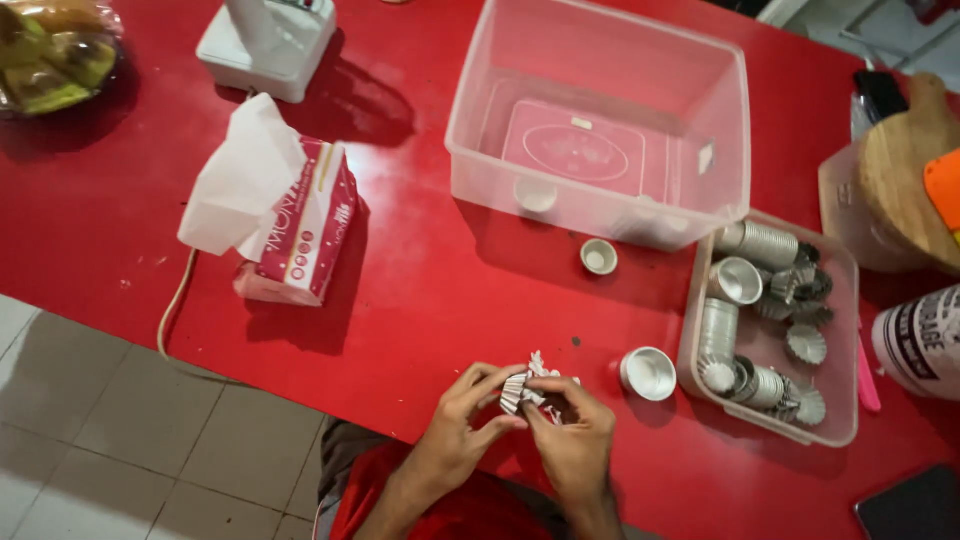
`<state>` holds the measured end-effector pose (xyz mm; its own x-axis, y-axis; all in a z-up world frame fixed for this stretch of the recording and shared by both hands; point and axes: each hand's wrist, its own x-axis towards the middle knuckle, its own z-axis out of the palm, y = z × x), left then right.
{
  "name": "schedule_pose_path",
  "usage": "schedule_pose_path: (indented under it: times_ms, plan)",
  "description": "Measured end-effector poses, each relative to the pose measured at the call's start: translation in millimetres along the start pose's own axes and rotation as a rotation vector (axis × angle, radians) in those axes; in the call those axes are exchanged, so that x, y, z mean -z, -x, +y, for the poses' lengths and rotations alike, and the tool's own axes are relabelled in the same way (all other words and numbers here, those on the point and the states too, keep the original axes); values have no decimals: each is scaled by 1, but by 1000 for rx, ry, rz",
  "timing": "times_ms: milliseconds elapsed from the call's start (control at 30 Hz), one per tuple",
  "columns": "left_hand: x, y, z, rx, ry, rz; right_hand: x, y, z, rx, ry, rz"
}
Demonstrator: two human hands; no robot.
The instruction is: Clean small metal baking molds using a tissue on a red work table
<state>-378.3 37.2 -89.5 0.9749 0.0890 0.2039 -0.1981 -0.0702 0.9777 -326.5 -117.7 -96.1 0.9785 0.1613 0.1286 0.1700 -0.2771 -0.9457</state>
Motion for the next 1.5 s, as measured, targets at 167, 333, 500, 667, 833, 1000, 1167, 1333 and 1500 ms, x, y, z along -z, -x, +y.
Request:
schedule_pose_path:
  times_ms: [167, 333, 500, 667, 833, 1000, 1167, 1333, 1500]
  plan:
    - [17, 8, -8, 29, -44, 53, -14, -9, -3, -17, 12, -138]
    - [25, 13, -18, -14, -50, 67, -9, -22, 1, 85, -83, -458]
    - [29, 19, -21, 56, 41, 108, -18, -20, -23, 541, 54, -404]
    - [33, 27, -19, 143, 68, 97, -27, -10, -17, 859, 77, -294]
    - [43, 32, -5, 125, 164, 150, -20, -31, -2, 336, 175, 244]
    - [45, 26, -20, 78, 194, 176, -37, -14, -38, 429, 1, -150]
    - [47, 21, -12, 45, 79, 161, -39, -17, -41, 507, 217, -319]
    - [48, 23, -27, 57, 279, 222, -32, -38, -42, 319, 127, -102]
    - [61, 31, -40, 73, 367, 253, -26, -25, -45, 179, -61, -141]
